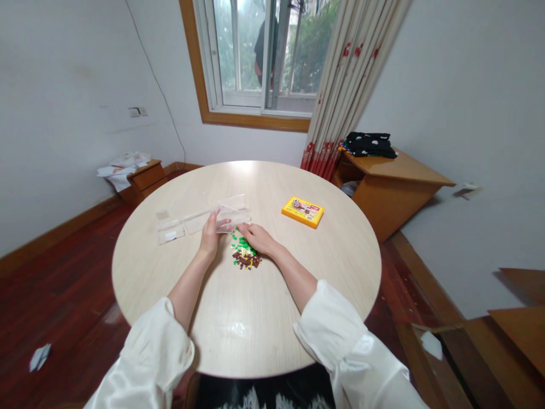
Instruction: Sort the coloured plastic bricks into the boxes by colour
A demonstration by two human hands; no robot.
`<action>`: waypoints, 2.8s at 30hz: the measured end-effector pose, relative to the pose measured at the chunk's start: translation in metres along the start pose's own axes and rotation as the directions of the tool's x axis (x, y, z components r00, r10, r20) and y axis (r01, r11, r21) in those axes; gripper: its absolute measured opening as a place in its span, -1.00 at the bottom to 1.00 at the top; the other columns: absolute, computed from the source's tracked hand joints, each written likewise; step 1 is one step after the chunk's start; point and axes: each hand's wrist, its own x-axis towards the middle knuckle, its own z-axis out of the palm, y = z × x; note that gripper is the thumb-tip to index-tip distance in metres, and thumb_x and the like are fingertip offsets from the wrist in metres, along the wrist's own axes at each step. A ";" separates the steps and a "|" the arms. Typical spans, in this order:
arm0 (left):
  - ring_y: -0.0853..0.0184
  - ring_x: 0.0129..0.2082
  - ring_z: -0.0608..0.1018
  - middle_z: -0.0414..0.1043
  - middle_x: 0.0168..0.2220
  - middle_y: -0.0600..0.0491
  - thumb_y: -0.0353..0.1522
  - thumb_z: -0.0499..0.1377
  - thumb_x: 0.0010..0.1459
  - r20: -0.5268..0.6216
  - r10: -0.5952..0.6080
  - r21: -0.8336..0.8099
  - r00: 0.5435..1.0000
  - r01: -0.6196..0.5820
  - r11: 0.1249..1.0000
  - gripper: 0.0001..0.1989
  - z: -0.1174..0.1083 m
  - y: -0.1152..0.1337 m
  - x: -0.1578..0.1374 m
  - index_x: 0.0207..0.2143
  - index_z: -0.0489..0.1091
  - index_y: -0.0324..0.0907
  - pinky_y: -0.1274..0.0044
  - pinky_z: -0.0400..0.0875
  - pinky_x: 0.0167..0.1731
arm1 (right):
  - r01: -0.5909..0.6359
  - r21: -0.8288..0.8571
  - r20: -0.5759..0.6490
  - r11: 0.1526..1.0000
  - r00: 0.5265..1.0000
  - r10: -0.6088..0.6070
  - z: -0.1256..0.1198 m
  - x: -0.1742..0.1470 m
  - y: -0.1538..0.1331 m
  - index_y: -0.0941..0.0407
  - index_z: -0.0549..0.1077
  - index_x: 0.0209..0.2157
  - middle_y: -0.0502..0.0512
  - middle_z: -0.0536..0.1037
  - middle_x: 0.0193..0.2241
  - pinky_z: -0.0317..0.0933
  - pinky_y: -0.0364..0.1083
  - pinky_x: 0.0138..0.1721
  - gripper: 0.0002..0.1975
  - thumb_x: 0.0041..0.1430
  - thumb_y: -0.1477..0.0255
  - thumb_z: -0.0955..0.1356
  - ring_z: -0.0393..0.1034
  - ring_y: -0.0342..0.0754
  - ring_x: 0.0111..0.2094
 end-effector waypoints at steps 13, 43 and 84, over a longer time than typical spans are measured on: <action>0.29 -0.52 0.53 0.49 -0.45 -0.01 0.07 0.02 0.01 0.038 -0.088 -0.109 0.995 0.092 0.990 -0.30 0.002 0.008 -0.006 0.05 0.20 -0.23 0.45 0.37 -0.29 | 0.064 0.044 0.069 0.997 0.995 -0.067 -0.003 0.004 -0.006 0.13 0.49 -0.40 0.04 0.55 -0.34 0.12 -0.09 -0.03 -0.57 0.22 0.13 0.17 0.36 -0.05 -0.19; 0.07 -0.24 0.54 0.39 -0.15 -0.29 0.05 -0.05 0.07 0.274 -0.403 -0.264 0.873 0.472 0.841 -0.38 -0.014 0.030 -0.007 0.01 0.22 -0.20 0.20 0.42 -0.24 | -0.052 0.434 -0.217 0.899 0.963 0.160 0.001 -0.024 -0.020 0.17 0.52 -0.42 0.10 0.56 -0.39 0.26 -0.05 -0.19 -0.68 0.12 0.28 0.22 0.40 -0.07 -0.33; 0.03 0.29 -0.07 -0.12 0.28 -0.27 -0.16 -0.20 0.22 0.406 -0.015 0.914 0.914 -0.405 0.035 -0.37 -0.011 -0.014 0.000 0.20 0.04 -0.42 0.08 -0.27 0.19 | -0.303 -0.647 -0.454 0.700 0.890 -0.034 -0.071 -0.026 0.044 0.12 0.41 -0.04 0.22 0.49 -0.14 -0.01 0.01 -0.07 -0.68 0.20 0.42 0.23 0.26 0.07 -0.07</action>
